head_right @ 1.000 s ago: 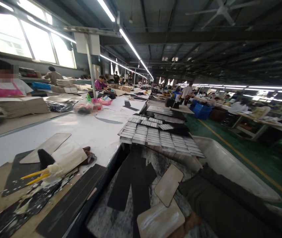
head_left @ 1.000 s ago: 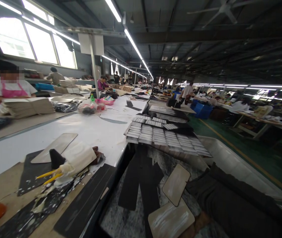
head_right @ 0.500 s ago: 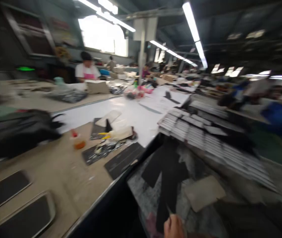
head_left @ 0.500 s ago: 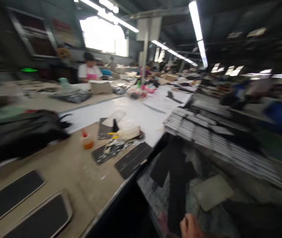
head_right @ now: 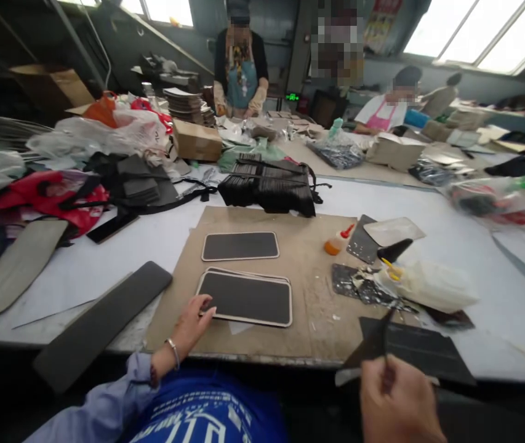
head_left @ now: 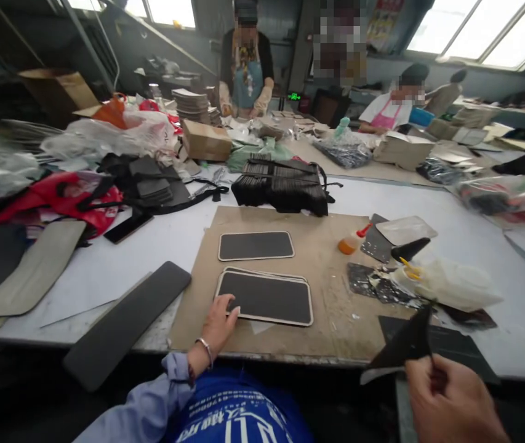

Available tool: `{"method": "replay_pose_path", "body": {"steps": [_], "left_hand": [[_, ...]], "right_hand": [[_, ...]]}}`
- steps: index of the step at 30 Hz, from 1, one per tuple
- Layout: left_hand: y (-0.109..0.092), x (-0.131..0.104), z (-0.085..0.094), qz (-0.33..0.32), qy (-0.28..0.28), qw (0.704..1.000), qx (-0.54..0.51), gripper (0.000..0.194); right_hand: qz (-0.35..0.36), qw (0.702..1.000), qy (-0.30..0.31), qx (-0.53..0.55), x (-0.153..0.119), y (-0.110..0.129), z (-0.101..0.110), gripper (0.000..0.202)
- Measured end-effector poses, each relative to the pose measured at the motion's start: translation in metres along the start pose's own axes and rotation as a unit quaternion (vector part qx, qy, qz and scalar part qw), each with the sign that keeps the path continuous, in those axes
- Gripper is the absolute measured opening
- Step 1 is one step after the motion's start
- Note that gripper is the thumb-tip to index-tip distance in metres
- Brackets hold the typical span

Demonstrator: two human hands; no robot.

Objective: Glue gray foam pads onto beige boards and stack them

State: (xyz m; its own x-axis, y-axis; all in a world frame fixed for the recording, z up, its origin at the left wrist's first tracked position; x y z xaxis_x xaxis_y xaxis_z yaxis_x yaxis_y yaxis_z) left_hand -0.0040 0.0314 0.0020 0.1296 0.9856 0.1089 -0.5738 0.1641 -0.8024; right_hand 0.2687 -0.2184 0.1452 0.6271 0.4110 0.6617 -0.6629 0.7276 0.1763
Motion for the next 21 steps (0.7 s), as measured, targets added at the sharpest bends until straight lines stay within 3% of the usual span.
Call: {"method": "replay_pose_path", "body": {"steps": [2, 5, 9, 12, 16, 21], "left_hand": [[0.022, 0.024, 0.011, 0.075, -0.007, 0.997, -0.024, 0.019], [0.036, 0.043, 0.01, 0.18, 0.071, 0.97, -0.146, 0.021], [0.04, 0.053, 0.0, 0.322, 0.159, 0.884, -0.299, 0.033], [0.046, 0.063, -0.004, 0.331, 0.2, 0.871, -0.303, 0.03], [0.058, 0.076, -0.007, 0.25, 0.256, 0.916, -0.18, 0.02], [0.068, 0.084, 0.001, 0.227, 0.196, 0.95, -0.088, 0.017]], "right_hand": [[0.083, 0.996, 0.006, -0.005, 0.005, 0.079, -0.018, 0.015], [0.184, 0.981, 0.068, 0.005, -0.02, 0.18, -0.06, 0.02], [0.247, 0.959, 0.132, 0.05, -0.083, 0.267, -0.114, 0.012], [0.27, 0.952, 0.126, 0.067, -0.123, 0.301, -0.138, 0.009], [0.289, 0.949, 0.102, 0.067, -0.147, 0.316, -0.15, 0.01], [0.359, 0.918, 0.097, 0.14, -0.155, 0.315, -0.156, 0.023]]}}
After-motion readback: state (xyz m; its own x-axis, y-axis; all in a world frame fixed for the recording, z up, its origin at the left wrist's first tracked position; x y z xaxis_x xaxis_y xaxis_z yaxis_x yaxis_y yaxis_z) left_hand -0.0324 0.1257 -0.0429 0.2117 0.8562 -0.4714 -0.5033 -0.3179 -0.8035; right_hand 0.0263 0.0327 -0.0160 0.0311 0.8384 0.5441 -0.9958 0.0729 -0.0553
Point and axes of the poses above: each hand's wrist, its own x-axis towards the middle knuckle, its own z-axis out of the back of the hand, y = z × x, the point moved 5 cm from there along x, towards the middle knuckle, and after that the axes turned 13 degrees about -y, right-handed, at the moved point
